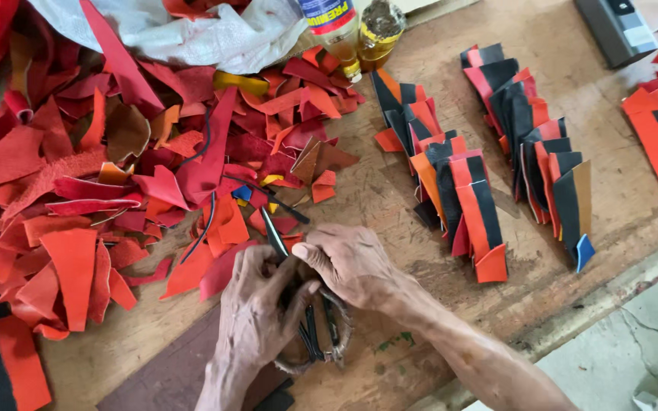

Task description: The person measures and cuts red and black foam pieces using a ruler, pencil, and scissors. They then apply glue from a small jar to the edges of the cut pieces and stack them on the workbench.

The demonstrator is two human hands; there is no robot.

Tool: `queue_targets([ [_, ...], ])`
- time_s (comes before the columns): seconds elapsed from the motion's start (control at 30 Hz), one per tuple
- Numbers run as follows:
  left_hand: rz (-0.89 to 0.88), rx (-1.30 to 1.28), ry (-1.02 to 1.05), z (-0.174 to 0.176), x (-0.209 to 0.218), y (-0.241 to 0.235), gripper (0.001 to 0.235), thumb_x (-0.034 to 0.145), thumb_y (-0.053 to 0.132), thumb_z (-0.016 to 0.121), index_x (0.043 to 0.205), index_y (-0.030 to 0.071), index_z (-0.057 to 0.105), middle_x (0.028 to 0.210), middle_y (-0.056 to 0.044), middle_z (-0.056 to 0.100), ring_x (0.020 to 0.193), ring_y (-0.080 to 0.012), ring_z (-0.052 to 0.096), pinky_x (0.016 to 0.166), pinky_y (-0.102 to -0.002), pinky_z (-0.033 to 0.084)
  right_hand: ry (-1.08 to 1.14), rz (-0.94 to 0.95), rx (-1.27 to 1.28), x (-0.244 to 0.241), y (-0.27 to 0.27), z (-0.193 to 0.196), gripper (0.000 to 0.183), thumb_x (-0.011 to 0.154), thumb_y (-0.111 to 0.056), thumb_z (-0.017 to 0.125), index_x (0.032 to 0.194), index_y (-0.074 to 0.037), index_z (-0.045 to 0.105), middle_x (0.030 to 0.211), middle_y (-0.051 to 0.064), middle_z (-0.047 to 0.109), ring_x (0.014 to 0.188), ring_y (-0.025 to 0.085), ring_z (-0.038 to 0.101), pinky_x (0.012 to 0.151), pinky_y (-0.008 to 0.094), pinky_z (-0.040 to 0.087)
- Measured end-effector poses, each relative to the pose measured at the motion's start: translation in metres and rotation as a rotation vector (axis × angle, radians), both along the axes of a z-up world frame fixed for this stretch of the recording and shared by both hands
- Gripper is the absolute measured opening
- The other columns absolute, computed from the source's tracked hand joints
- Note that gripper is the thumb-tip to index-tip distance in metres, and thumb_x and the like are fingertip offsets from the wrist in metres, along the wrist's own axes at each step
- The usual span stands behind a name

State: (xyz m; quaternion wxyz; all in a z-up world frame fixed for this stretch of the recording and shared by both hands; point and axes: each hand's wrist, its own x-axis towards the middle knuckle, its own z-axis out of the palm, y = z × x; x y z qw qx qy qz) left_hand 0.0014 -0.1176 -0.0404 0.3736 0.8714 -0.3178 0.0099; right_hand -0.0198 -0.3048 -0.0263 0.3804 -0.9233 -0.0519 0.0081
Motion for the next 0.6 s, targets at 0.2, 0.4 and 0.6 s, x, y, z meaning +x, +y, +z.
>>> queue_targets([
  [0.2,-0.040,0.024,0.009,-0.012,0.003,0.007,0.036,0.075,0.025,0.081,0.103,0.005,0.074,0.097,-0.014,0.056,0.088,-0.0330,0.059,0.066,-0.044,0.051,-0.091,-0.038,0.081,0.000,0.008,-0.016,0.034,0.097,-0.037,0.067,0.084,-0.006,0.062,0.082,0.009,0.064,0.069,0.031,0.067,0.058,0.045,0.048],
  [0.4,-0.014,-0.024,-0.007,-0.023,0.000,0.006,0.034,0.072,0.027,0.083,0.096,0.005,0.074,0.099,-0.013,0.059,0.084,-0.0293,0.064,0.065,-0.041,0.053,-0.099,0.058,0.045,0.015,0.002,-0.015,0.037,0.092,-0.031,0.075,0.072,-0.005,0.057,0.070,0.011,0.057,0.056,0.033,0.056,0.049,0.045,0.041],
  [0.6,-0.085,-0.050,-0.089,-0.042,0.005,0.007,0.034,0.063,0.037,0.086,0.083,0.011,0.078,0.087,-0.009,0.062,0.070,-0.0238,0.065,0.061,-0.037,0.053,-0.200,0.094,0.220,0.004,-0.012,-0.028,0.046,0.096,-0.024,0.075,0.066,-0.007,0.045,0.064,0.008,0.048,0.057,0.030,0.051,0.055,0.044,0.039],
])
